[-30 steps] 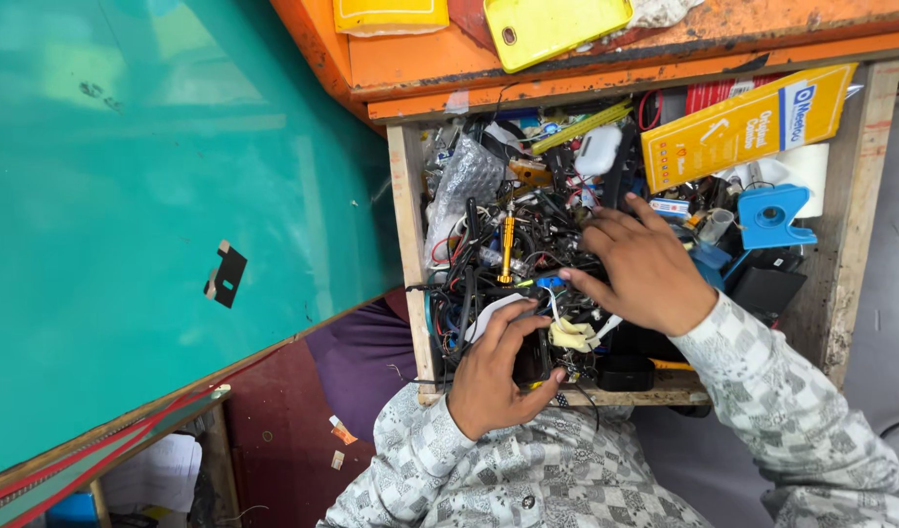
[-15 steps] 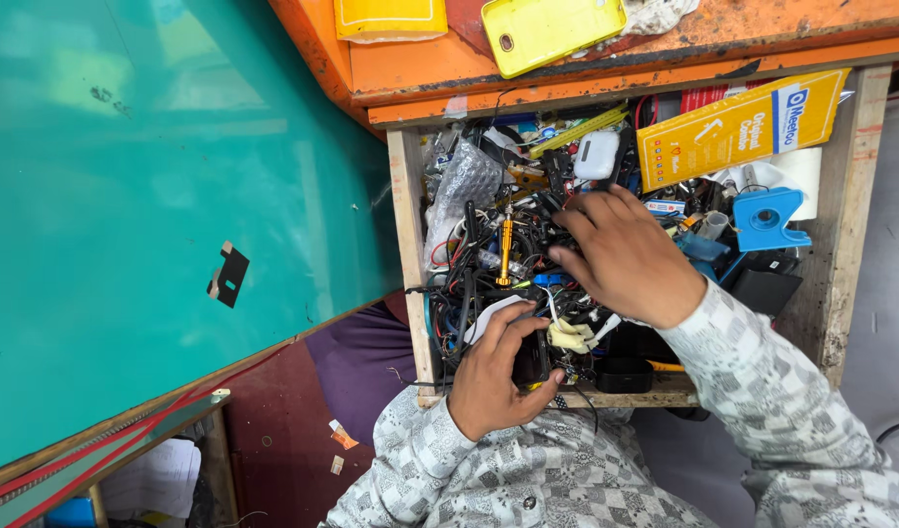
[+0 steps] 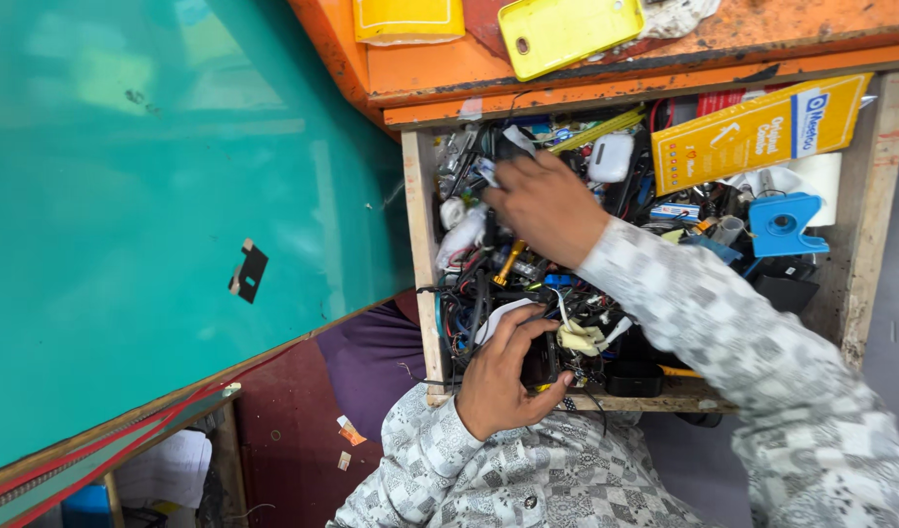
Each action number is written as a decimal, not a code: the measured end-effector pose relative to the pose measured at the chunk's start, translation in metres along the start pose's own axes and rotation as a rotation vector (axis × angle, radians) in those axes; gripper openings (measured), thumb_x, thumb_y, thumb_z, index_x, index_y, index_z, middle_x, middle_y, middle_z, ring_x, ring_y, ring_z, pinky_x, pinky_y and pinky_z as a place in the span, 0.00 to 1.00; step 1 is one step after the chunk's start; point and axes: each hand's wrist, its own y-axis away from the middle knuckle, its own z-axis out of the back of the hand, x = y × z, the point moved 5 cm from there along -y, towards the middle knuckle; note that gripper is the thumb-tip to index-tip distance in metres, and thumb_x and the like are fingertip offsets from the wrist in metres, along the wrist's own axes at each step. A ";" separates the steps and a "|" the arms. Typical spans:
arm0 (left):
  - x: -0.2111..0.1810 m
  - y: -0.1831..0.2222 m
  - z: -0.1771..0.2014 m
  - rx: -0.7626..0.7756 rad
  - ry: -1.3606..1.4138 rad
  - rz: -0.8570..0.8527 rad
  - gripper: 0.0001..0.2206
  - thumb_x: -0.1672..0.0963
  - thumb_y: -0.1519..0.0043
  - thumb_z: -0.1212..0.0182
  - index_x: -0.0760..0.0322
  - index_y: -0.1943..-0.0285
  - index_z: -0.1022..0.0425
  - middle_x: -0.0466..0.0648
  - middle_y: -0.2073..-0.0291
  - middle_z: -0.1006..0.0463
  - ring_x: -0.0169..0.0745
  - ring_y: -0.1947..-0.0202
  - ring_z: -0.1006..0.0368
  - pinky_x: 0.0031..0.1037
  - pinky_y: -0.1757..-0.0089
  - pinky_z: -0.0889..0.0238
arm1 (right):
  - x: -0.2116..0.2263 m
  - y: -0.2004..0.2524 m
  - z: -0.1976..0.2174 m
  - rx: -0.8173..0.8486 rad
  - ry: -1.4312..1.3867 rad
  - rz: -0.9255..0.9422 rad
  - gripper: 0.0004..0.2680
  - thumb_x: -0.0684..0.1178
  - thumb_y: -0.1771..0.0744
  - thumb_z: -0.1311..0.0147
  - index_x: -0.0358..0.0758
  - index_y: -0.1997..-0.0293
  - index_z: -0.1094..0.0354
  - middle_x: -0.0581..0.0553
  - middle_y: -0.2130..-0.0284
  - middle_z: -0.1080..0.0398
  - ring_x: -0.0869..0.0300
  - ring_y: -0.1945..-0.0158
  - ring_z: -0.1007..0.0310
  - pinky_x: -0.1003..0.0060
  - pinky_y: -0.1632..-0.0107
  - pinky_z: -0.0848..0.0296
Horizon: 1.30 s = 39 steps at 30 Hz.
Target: The person uses a screwdriver to disassemble a mobile phone, removes the battery, and then searches through a drawer full of electronic components and wires.
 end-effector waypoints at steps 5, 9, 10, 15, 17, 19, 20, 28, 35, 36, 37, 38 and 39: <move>0.003 0.002 0.000 0.003 -0.016 0.008 0.26 0.51 0.41 0.30 0.63 0.36 0.30 0.59 0.36 0.31 0.61 0.42 0.25 0.40 0.47 0.28 | -0.012 0.052 0.016 0.121 0.045 -0.092 0.08 0.44 0.37 0.48 0.43 0.57 0.24 0.49 0.67 0.31 0.58 0.57 0.28 0.62 0.54 0.35; 0.003 0.001 0.001 -0.010 -0.006 -0.015 0.26 0.51 0.41 0.30 0.63 0.36 0.31 0.58 0.36 0.31 0.60 0.41 0.25 0.40 0.46 0.28 | -0.013 0.083 0.031 0.125 0.099 -0.155 0.11 0.42 0.38 0.47 0.43 0.53 0.24 0.49 0.68 0.31 0.58 0.60 0.27 0.61 0.54 0.34; 0.004 0.001 0.000 -0.002 0.000 -0.013 0.26 0.51 0.41 0.30 0.63 0.36 0.31 0.58 0.36 0.31 0.60 0.41 0.25 0.40 0.46 0.28 | -0.013 0.087 0.034 0.133 0.117 -0.174 0.11 0.42 0.38 0.47 0.43 0.52 0.24 0.49 0.68 0.32 0.57 0.60 0.27 0.61 0.55 0.33; 0.004 0.000 0.000 0.018 0.001 0.005 0.26 0.51 0.42 0.30 0.63 0.37 0.31 0.57 0.36 0.31 0.59 0.43 0.24 0.40 0.47 0.28 | -0.029 0.091 0.062 -0.123 -0.030 -0.380 0.09 0.46 0.34 0.39 0.41 0.49 0.25 0.43 0.66 0.33 0.49 0.70 0.28 0.56 0.68 0.31; 0.003 -0.001 0.000 0.010 -0.003 -0.003 0.26 0.51 0.42 0.30 0.63 0.37 0.31 0.57 0.37 0.31 0.59 0.44 0.24 0.40 0.48 0.28 | -0.040 0.087 0.070 -0.220 -0.065 -0.436 0.10 0.45 0.33 0.37 0.42 0.47 0.25 0.42 0.65 0.33 0.49 0.70 0.29 0.56 0.69 0.31; 0.003 0.001 0.000 0.008 -0.001 -0.006 0.26 0.51 0.42 0.30 0.63 0.36 0.31 0.57 0.37 0.31 0.59 0.43 0.24 0.40 0.48 0.28 | -0.048 0.082 0.074 -0.304 -0.075 -0.443 0.09 0.44 0.32 0.35 0.42 0.46 0.24 0.43 0.65 0.34 0.50 0.69 0.28 0.56 0.66 0.31; 0.003 0.000 0.000 0.007 0.002 -0.012 0.26 0.51 0.42 0.30 0.63 0.36 0.31 0.58 0.37 0.31 0.60 0.43 0.24 0.40 0.47 0.28 | -0.052 0.077 0.074 -0.329 -0.077 -0.443 0.08 0.44 0.31 0.35 0.41 0.47 0.24 0.42 0.64 0.34 0.50 0.68 0.28 0.56 0.66 0.31; 0.001 0.001 0.002 0.003 0.007 -0.039 0.27 0.51 0.42 0.30 0.64 0.36 0.32 0.58 0.37 0.31 0.60 0.43 0.24 0.40 0.46 0.28 | -0.060 0.045 0.031 -0.137 0.161 -0.309 0.05 0.42 0.35 0.40 0.44 0.57 0.24 0.43 0.63 0.31 0.52 0.61 0.25 0.58 0.61 0.26; 0.001 0.000 0.002 0.015 0.014 -0.058 0.27 0.52 0.41 0.29 0.64 0.35 0.33 0.59 0.37 0.31 0.61 0.44 0.24 0.40 0.46 0.29 | -0.050 0.058 0.020 -0.164 -0.018 -0.254 0.10 0.42 0.34 0.44 0.42 0.50 0.22 0.44 0.61 0.29 0.51 0.59 0.26 0.55 0.56 0.29; 0.000 -0.001 0.002 0.008 0.019 -0.067 0.27 0.52 0.41 0.30 0.64 0.35 0.33 0.59 0.37 0.31 0.62 0.43 0.25 0.40 0.46 0.29 | -0.046 0.059 0.018 -0.144 -0.127 -0.213 0.09 0.42 0.34 0.45 0.41 0.51 0.22 0.45 0.60 0.28 0.50 0.57 0.26 0.54 0.53 0.29; 0.000 -0.002 0.002 0.006 0.016 -0.075 0.28 0.52 0.41 0.30 0.64 0.35 0.33 0.59 0.37 0.31 0.62 0.43 0.25 0.40 0.45 0.29 | -0.041 0.059 0.016 -0.124 -0.236 -0.171 0.08 0.43 0.34 0.45 0.40 0.53 0.23 0.45 0.59 0.27 0.49 0.55 0.26 0.53 0.50 0.29; 0.000 -0.001 0.001 0.006 0.011 -0.076 0.28 0.52 0.41 0.30 0.64 0.34 0.33 0.60 0.37 0.31 0.63 0.43 0.25 0.40 0.45 0.29 | -0.033 0.059 0.014 -0.087 -0.193 -0.130 0.10 0.47 0.35 0.44 0.39 0.52 0.24 0.44 0.58 0.26 0.48 0.53 0.27 0.53 0.50 0.30; -0.001 0.001 0.000 0.006 0.006 -0.078 0.28 0.52 0.41 0.30 0.65 0.34 0.33 0.60 0.37 0.31 0.63 0.42 0.26 0.41 0.45 0.29 | -0.025 0.060 0.012 -0.051 -0.151 -0.089 0.13 0.51 0.36 0.43 0.36 0.51 0.24 0.43 0.58 0.26 0.47 0.52 0.28 0.52 0.49 0.31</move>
